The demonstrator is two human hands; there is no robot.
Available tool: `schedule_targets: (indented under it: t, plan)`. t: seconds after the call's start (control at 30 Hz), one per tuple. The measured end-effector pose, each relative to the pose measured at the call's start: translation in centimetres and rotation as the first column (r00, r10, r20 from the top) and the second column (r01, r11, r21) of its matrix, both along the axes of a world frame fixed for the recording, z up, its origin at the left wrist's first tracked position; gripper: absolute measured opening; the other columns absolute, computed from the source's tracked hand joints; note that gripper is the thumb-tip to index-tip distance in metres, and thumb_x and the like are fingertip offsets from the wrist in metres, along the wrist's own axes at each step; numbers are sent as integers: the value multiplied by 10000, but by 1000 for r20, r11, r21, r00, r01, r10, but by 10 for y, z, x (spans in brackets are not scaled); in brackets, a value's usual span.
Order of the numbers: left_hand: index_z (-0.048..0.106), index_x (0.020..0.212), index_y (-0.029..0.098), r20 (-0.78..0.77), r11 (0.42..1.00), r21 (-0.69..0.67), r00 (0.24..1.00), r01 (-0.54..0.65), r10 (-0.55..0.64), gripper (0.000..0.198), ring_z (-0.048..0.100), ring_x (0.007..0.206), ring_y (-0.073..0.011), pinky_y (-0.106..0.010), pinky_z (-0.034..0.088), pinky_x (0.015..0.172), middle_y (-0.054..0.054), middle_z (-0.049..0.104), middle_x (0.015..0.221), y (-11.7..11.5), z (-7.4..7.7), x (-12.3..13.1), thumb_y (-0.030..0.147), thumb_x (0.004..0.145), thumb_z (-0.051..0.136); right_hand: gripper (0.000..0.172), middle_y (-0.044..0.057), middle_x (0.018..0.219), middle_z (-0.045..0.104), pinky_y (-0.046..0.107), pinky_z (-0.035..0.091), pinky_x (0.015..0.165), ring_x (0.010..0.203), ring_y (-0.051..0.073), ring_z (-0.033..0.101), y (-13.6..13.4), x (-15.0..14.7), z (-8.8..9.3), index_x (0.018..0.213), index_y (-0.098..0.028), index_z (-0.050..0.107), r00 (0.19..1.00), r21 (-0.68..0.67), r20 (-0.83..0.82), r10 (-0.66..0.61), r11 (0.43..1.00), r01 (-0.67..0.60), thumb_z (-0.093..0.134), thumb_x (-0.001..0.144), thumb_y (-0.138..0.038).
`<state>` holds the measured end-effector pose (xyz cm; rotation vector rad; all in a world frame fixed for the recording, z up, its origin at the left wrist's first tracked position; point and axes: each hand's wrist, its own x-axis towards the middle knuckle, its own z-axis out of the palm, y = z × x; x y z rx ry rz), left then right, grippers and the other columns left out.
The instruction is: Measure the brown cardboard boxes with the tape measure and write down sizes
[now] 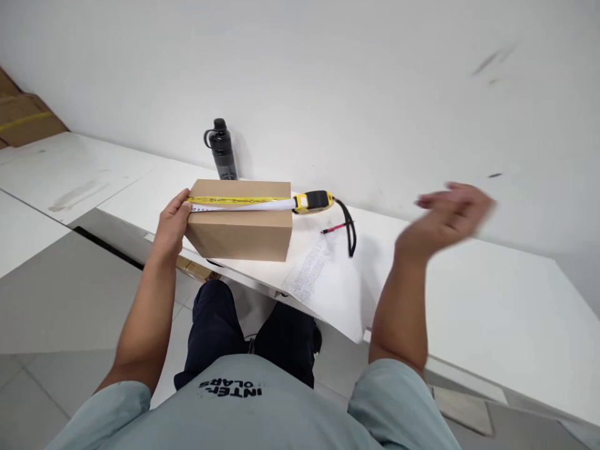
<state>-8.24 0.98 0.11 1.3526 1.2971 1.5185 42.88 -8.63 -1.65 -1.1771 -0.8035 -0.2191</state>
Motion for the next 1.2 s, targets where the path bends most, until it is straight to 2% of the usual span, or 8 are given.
schedule_targets:
  t: [0.13,0.37,0.57,0.67,0.73,0.83,1.0,1.2]
  plan:
    - [735,1378,225,20,1000,-9,1000,13,-13,469,616,1425,-271,-423,405,1288,-75,689,1496,0,3,2,283,913,754,498,-3,881,636,454,577,857,768,173,628,16,-1,-67,1134,-236,599,998,-441,-52,46,895,-64,620,883,-666]
    - [743,1346,228,-5,1000,-7,1000,-5,5,449,643,1391,-262,-407,450,1258,-84,705,1469,-1,6,3,274,900,763,510,115,1156,745,455,598,905,999,248,711,22,-33,-137,1196,-228,671,987,-575,-67,145,803,-157,498,954,-642]
    - [755,1302,228,-47,999,5,998,-37,37,409,651,1371,-268,-396,474,1238,-86,709,1449,1,6,2,299,900,770,499,180,1506,628,581,449,1218,1460,340,530,28,-35,-149,1436,-186,615,875,-726,375,307,684,71,386,1009,-307]
    - [756,1289,225,-52,999,24,997,-48,49,395,643,1376,-261,-378,477,1236,-78,719,1428,0,6,3,291,899,764,617,143,1648,516,600,408,1257,1594,358,371,28,-30,-150,1533,-172,549,824,-807,424,377,571,154,411,932,-180]
    - [755,1281,223,-43,998,26,998,-55,56,394,637,1381,-255,-368,477,1237,-70,726,1415,0,6,4,285,892,771,683,156,1598,566,607,424,1238,1555,366,428,28,-28,-148,1571,-154,501,822,-834,417,387,522,178,421,893,-145]
    - [753,1271,224,-25,998,21,998,-61,61,390,637,1376,-246,-361,484,1233,-56,733,1403,1,7,5,277,885,777,777,175,1490,636,586,421,1235,1454,346,534,27,-28,-141,1660,-135,347,844,-812,434,313,542,216,409,885,-126]
    - [740,1272,183,12,998,-4,998,-61,61,367,654,1327,-226,-392,504,1213,-61,743,1371,1,10,7,227,908,725,847,137,1686,460,608,250,1324,1670,310,215,23,-29,-134,1691,-180,287,830,-834,441,342,498,238,405,860,-62]
    - [759,1208,231,-15,998,8,998,-59,59,363,662,1300,-250,-385,516,1192,-51,753,1308,3,9,3,322,858,783,805,182,1550,599,617,269,1311,1570,318,425,24,-27,-134,1655,-146,368,854,-861,408,322,447,243,387,858,-34]
